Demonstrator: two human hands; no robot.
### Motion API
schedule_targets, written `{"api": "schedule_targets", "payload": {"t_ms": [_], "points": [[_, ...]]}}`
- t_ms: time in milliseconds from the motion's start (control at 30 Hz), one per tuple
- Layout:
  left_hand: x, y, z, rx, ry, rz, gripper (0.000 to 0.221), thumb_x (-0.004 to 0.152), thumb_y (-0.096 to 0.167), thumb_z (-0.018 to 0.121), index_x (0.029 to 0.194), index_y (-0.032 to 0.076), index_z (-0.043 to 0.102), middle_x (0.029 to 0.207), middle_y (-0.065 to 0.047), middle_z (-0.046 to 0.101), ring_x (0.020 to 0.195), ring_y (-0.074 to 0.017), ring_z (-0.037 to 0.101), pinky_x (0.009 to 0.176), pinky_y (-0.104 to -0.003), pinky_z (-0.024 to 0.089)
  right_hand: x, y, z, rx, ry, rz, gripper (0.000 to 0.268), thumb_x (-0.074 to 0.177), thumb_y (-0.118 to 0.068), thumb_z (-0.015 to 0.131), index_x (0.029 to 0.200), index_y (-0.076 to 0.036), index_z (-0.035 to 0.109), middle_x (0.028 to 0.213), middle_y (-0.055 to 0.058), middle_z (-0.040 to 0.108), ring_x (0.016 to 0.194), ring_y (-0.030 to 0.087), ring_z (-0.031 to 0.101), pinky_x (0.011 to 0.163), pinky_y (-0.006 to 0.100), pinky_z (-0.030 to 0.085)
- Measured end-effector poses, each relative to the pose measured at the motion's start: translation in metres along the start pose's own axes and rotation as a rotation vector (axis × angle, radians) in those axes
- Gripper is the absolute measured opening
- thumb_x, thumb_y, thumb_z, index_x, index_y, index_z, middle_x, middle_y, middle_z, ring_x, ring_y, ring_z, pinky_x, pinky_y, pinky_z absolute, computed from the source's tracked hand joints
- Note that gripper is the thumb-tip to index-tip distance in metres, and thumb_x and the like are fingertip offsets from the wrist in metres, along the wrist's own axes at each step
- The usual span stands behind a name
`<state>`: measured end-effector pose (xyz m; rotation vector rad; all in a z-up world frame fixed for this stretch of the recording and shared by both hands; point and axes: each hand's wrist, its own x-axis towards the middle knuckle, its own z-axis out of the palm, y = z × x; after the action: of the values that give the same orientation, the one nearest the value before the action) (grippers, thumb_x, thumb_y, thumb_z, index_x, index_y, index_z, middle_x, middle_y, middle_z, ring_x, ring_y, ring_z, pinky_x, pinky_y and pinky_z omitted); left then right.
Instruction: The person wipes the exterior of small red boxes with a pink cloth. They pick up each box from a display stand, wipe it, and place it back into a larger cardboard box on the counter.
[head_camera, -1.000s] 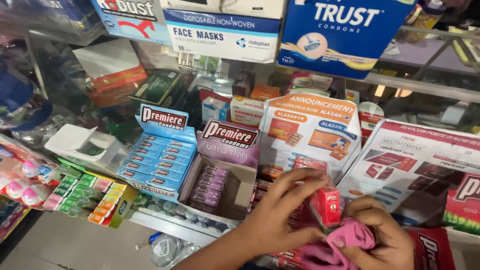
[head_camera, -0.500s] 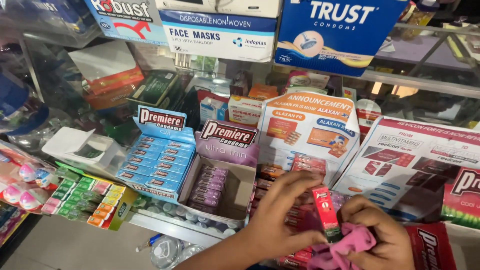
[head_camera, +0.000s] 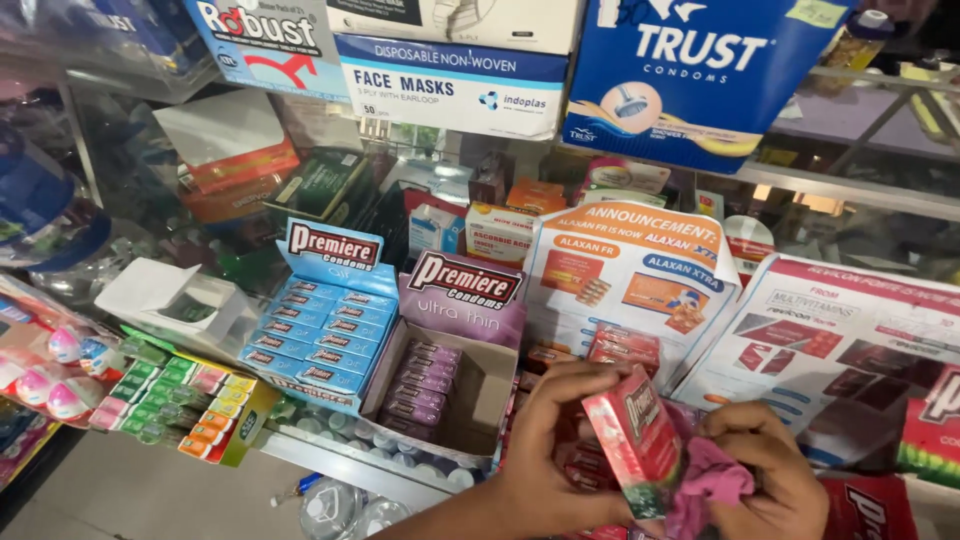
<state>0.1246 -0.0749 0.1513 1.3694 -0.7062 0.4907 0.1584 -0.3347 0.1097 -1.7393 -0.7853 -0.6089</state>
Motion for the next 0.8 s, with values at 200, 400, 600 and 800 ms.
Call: {"api": "schedule_targets", "payload": {"t_ms": [200, 400, 600, 800], "points": [[-0.01, -0.004, 0.008, -0.482, 0.015, -0.275, 0.099, 0.082, 0.022, 0.097, 0.157, 0.004, 0.035, 0.161, -0.018, 0.045, 0.147, -0.0258, 0.051, 0.124, -0.042, 0.043, 0.0, 0.0, 0.002, 0.112, -0.055, -0.086, 0.041, 0.071, -0.006, 0.078, 0.109, -0.007, 0.063, 0.108, 0.014, 0.066, 0.106, 0.023, 0.066, 0.122, 0.053, 0.038], [-0.016, -0.008, 0.013, -0.702, 0.0, -0.33, 0.1, 0.084, 0.022, 0.093, 0.161, 0.002, 0.032, 0.159, -0.017, 0.047, 0.145, -0.023, 0.051, 0.128, -0.042, 0.043, -0.023, 0.027, -0.002, 0.603, -0.072, 0.169, 0.045, 0.079, 0.007, 0.067, 0.121, -0.001, 0.055, 0.111, 0.023, 0.063, 0.11, 0.029, 0.062, 0.099, 0.046, 0.049], [-0.026, -0.035, 0.012, -0.774, -0.169, -0.409, 0.099, 0.085, 0.025, 0.091, 0.16, 0.0, 0.031, 0.154, -0.013, 0.048, 0.142, -0.0193, 0.05, 0.123, -0.038, 0.041, 0.01, -0.035, 0.029, 0.69, 0.363, 0.482, 0.028, 0.087, 0.004, 0.056, 0.111, -0.006, 0.049, 0.113, 0.017, 0.058, 0.105, 0.026, 0.059, 0.095, 0.043, 0.049], [-0.008, -0.029, 0.009, -0.776, -0.057, -0.392, 0.107, 0.081, 0.03, 0.091, 0.16, 0.0, 0.026, 0.158, -0.016, 0.048, 0.147, -0.0232, 0.051, 0.124, -0.038, 0.04, 0.001, -0.045, 0.027, 0.395, 0.103, 0.185, 0.029, 0.087, -0.009, 0.075, 0.109, -0.003, 0.057, 0.106, 0.013, 0.063, 0.103, 0.022, 0.059, 0.093, 0.038, 0.05]]}}
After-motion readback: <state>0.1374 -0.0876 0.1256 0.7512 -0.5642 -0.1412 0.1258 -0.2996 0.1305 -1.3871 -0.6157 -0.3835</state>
